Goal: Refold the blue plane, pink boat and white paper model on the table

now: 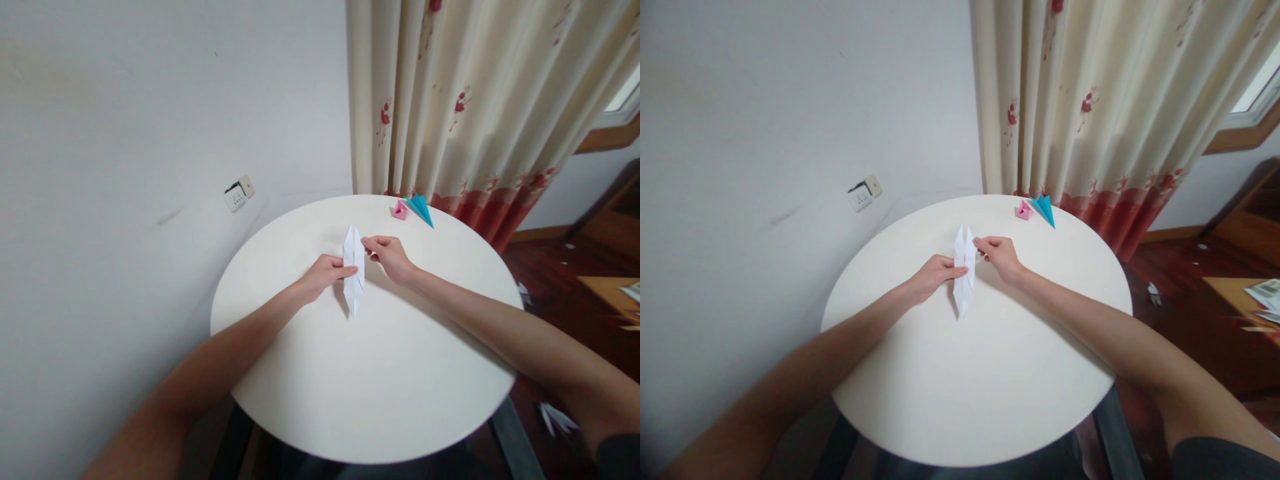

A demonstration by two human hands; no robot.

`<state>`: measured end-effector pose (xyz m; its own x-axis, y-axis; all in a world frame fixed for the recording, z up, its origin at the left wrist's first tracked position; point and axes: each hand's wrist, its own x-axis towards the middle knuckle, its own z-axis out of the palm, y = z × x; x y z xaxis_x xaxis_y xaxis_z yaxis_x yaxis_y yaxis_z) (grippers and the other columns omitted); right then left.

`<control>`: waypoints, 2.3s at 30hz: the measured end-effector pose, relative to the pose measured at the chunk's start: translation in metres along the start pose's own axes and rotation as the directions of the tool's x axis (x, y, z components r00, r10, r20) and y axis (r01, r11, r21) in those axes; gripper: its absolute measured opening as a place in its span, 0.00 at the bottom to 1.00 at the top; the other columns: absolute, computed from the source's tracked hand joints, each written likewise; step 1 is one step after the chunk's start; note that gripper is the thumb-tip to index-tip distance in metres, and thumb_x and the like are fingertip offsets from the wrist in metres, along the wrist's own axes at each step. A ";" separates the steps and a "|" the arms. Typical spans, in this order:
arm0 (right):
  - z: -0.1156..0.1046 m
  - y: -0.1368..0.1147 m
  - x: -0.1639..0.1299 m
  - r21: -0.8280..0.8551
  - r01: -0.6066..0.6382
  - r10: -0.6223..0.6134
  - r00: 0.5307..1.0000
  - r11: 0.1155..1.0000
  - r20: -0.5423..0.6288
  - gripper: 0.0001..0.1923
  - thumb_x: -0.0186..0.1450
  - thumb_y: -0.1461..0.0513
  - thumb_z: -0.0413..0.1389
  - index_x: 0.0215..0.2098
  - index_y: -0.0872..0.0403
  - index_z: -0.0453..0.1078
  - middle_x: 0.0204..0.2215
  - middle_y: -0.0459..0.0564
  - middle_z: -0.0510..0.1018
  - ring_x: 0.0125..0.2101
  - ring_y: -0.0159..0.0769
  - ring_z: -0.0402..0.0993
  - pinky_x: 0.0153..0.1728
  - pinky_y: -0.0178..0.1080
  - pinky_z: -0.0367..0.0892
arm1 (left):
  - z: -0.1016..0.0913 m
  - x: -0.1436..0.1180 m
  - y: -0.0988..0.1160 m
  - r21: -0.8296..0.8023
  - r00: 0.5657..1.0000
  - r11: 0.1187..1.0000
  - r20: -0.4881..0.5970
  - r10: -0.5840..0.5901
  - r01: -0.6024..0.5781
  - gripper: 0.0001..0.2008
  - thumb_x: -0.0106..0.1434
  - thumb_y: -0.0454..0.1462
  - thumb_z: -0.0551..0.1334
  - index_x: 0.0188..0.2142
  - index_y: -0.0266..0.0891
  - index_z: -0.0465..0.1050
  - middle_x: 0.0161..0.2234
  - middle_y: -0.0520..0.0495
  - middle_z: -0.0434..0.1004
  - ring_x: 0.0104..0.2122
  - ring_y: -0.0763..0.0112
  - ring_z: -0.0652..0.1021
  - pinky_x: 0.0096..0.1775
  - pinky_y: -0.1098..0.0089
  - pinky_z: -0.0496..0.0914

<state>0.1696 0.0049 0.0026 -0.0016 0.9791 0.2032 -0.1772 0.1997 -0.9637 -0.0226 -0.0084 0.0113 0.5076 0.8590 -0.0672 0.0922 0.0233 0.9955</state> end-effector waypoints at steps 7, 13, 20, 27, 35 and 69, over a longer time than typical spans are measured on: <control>0.012 0.005 -0.014 0.065 -0.215 0.183 0.928 0.974 0.325 0.22 0.47 0.48 0.72 0.27 0.58 0.78 0.26 0.51 0.79 0.28 0.34 0.71 0.34 0.39 0.65 | -0.002 0.002 -0.005 0.107 0.998 0.992 -0.031 0.063 -0.059 0.18 0.52 0.47 0.73 0.33 0.34 0.83 0.31 0.43 0.83 0.32 0.64 0.78 0.39 0.66 0.68; 0.014 0.012 -0.014 0.112 -0.186 0.158 0.963 0.976 0.220 0.18 0.45 0.54 0.73 0.26 0.59 0.79 0.26 0.51 0.81 0.26 0.35 0.73 0.32 0.39 0.66 | 0.006 0.004 -0.009 0.165 0.996 0.985 -0.061 0.067 -0.056 0.21 0.50 0.52 0.72 0.28 0.34 0.81 0.27 0.46 0.80 0.26 0.68 0.74 0.31 0.69 0.63; 0.015 0.011 -0.013 0.170 -0.190 0.170 0.978 0.967 0.124 0.16 0.44 0.57 0.72 0.24 0.58 0.75 0.23 0.49 0.79 0.24 0.33 0.69 0.29 0.38 0.63 | 0.011 0.001 -0.007 0.166 0.994 0.984 -0.069 0.083 -0.071 0.24 0.51 0.55 0.70 0.27 0.33 0.80 0.22 0.49 0.75 0.23 0.72 0.70 0.27 0.72 0.59; 0.006 -0.003 -0.003 0.232 -0.170 0.150 0.984 0.958 0.099 0.18 0.50 0.51 0.68 0.26 0.56 0.73 0.24 0.46 0.76 0.27 0.32 0.68 0.30 0.36 0.63 | 0.012 0.000 -0.006 0.138 0.993 0.989 -0.097 0.073 -0.059 0.22 0.51 0.52 0.71 0.29 0.33 0.81 0.25 0.47 0.79 0.24 0.70 0.73 0.28 0.71 0.61; 0.013 0.000 -0.010 -0.035 -0.052 0.055 0.994 0.998 0.092 0.15 0.53 0.53 0.65 0.31 0.54 0.72 0.27 0.46 0.77 0.29 0.33 0.72 0.28 0.34 0.62 | 0.005 0.009 -0.008 0.010 0.918 0.976 -0.338 0.208 -0.217 0.21 0.52 0.52 0.71 0.32 0.35 0.81 0.31 0.45 0.81 0.31 0.66 0.76 0.36 0.68 0.67; 0.014 0.005 -0.006 -0.028 0.130 -0.130 0.991 0.991 0.017 0.14 0.49 0.56 0.67 0.30 0.53 0.71 0.25 0.45 0.76 0.28 0.34 0.73 0.30 0.37 0.66 | 0.010 0.010 -0.006 0.075 0.825 0.913 -0.403 0.396 -0.401 0.19 0.54 0.41 0.71 0.40 0.40 0.64 0.32 0.51 0.76 0.33 0.70 0.79 0.39 0.69 0.71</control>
<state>0.1550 -0.0003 -0.0014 0.0047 0.9442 0.3294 -0.1480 0.3264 -0.9336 -0.0096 -0.0049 0.0041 0.1100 0.9241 0.3660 -0.0550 -0.3620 0.9306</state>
